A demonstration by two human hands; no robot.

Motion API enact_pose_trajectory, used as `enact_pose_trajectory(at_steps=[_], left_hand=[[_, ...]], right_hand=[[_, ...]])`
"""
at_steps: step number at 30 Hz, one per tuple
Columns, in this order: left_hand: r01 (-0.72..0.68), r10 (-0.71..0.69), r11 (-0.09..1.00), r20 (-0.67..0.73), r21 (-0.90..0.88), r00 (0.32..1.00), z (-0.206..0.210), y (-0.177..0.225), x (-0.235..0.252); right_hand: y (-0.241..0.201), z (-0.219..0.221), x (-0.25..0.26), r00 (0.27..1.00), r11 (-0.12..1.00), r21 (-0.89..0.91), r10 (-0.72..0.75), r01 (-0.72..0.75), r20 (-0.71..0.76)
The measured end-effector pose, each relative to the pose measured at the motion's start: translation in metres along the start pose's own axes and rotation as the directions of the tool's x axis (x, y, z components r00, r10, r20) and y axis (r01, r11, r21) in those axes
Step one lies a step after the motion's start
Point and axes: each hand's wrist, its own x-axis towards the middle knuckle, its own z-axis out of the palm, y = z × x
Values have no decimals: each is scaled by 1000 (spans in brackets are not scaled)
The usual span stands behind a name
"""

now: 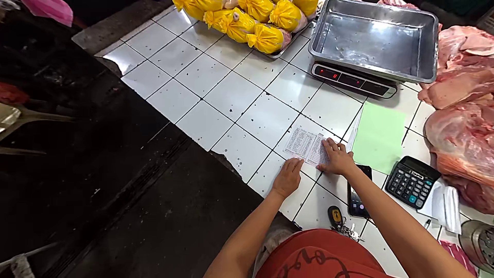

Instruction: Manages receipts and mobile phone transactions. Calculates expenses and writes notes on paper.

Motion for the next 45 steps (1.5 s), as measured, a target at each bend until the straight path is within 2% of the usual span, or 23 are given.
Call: enact_pose_trajectory(at_steps=[6,14,24,45], left_hand=[[-49,47,998,37,37,998,2,-1,-2],[-44,43,999,34,28,998,1,0,-2],[-14,9,999,105,41,994,-3,2,1],[-12,2,998,154,65,988,-4,3,3]], right_hand=[[-5,-2,-1,999,999,18,45,-45,20],[-7,4,-4,999,999,21,43,-43,24],[-10,2,-4,998,999,14,51,-52,27],[-11,2,-5,998,998,1,-56,56,-25]])
